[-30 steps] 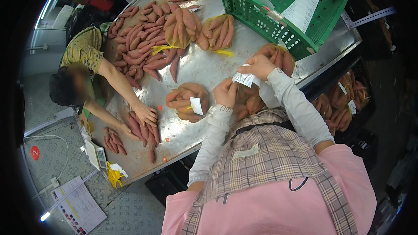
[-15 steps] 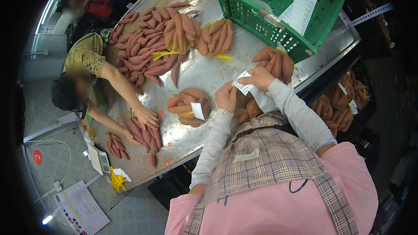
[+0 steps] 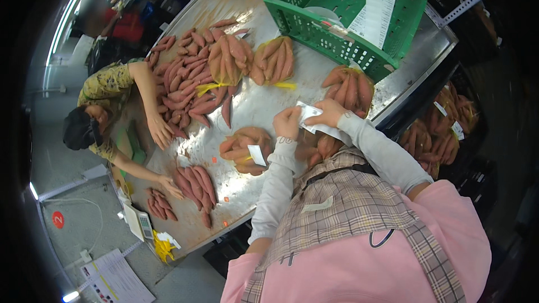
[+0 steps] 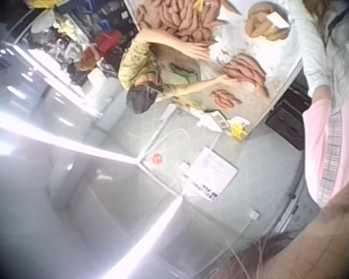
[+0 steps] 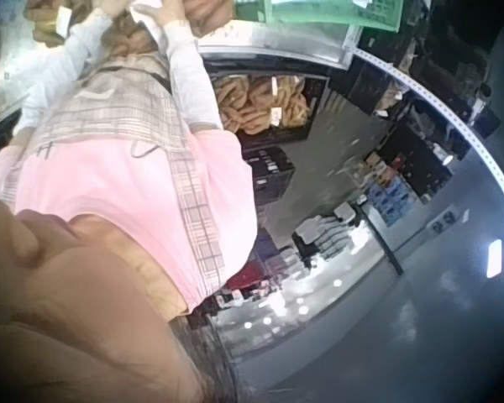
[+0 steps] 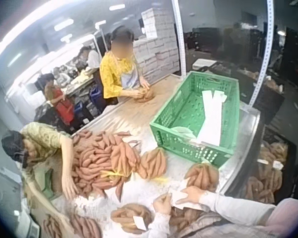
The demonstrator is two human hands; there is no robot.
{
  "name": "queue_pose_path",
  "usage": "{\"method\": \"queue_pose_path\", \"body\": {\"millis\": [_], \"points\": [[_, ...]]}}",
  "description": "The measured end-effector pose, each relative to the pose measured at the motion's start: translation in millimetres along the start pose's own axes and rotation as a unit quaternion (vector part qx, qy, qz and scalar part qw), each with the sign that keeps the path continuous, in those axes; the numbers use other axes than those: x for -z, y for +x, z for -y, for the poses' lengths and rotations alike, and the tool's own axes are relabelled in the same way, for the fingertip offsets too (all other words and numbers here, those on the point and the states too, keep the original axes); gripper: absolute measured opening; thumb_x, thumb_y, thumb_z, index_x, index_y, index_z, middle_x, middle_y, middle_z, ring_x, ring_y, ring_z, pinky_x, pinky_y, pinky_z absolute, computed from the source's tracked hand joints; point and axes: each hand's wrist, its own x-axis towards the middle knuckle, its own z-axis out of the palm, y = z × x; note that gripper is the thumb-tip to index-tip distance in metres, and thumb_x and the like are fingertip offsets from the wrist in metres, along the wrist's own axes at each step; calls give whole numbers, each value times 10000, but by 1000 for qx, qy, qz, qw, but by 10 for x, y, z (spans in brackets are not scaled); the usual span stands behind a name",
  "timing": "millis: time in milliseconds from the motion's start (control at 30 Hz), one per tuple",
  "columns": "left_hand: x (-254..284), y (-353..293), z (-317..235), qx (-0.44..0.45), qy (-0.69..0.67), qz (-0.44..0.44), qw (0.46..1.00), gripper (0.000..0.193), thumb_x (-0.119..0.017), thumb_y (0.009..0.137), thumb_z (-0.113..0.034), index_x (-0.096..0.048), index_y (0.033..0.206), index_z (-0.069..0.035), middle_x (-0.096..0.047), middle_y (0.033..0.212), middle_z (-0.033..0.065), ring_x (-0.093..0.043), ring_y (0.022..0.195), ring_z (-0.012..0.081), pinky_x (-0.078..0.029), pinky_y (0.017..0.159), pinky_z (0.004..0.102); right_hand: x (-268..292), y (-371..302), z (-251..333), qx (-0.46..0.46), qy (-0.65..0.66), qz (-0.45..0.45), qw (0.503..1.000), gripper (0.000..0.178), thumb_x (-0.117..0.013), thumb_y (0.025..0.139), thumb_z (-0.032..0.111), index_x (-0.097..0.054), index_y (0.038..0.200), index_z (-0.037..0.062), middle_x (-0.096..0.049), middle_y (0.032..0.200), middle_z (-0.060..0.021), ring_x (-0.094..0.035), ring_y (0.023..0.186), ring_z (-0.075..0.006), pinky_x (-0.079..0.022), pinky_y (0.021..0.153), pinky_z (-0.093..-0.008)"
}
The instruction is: The person gathers sweet potatoes from a metal table, places them into a yellow mesh bag, and ties the bag with a yellow plastic tie. They then affix a printed label to the tied bag and place it into a green crate. The process is repeated for multiple bags.
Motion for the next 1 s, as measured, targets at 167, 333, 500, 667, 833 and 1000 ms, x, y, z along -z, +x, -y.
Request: {"method": "queue_pose_path", "body": {"millis": [167,333,500,667,833,1000], "points": [[80,135,476,73,-99,1,992,235,-727,817,-185,-719,965,-3,-720,811,108,-649,709,154,-507,690,318,485,-669,-235,-76,171,-34,982,337,-766,807,259,-701,1038,22,-703,923,-69,-643,858,-147,-497,754,-287],[73,202,-7,-28,238,85,967,370,-772,733,-264,-714,1043,-71,-701,904,209,-672,860,380,-514,794,435,852,-979,-307,24,177,-126,976,216,-717,849,172,-692,989,10,-690,864,-23,-619,762,-98,-497,684,-267],[-327,530,-709,-303,258,-14,917,382,-737,764,-290,-697,1034,-23,-695,963,204,-660,893,373,-512,808,427,1039,-1111,-632,-2,192,-211,959,214,-693,869,157,-681,1011,-4,-684,861,-24,-611,760,-91,-499,693,-266],[-1359,937,-891,-183,63,108,975,469,-732,781,-383,-684,1007,25,-695,939,218,-657,872,378,-504,824,437,1020,-951,-717,9,203,-284,937,277,-675,887,188,-666,1073,-18,-675,971,-40,-606,853,-104,-495,774,-275],[-1491,935,-1111,-82,239,172,952,599,-747,737,-511,-682,833,76,-677,792,255,-666,782,363,-510,739,417,901,-958,-793,72,63,-279,955,314,-708,820,184,-674,1075,5,-584,1324,-176,-616,1119,-254,-467,947,-336],[-955,531,-835,29,148,179,972,556,-733,750,-498,-700,760,57,-662,756,269,-662,722,379,-505,696,430,761,-1347,-547,65,15,-184,981,241,-686,820,166,-681,1001,5,-640,1231,-180,-651,1073,-233,-492,889,-335]]}}
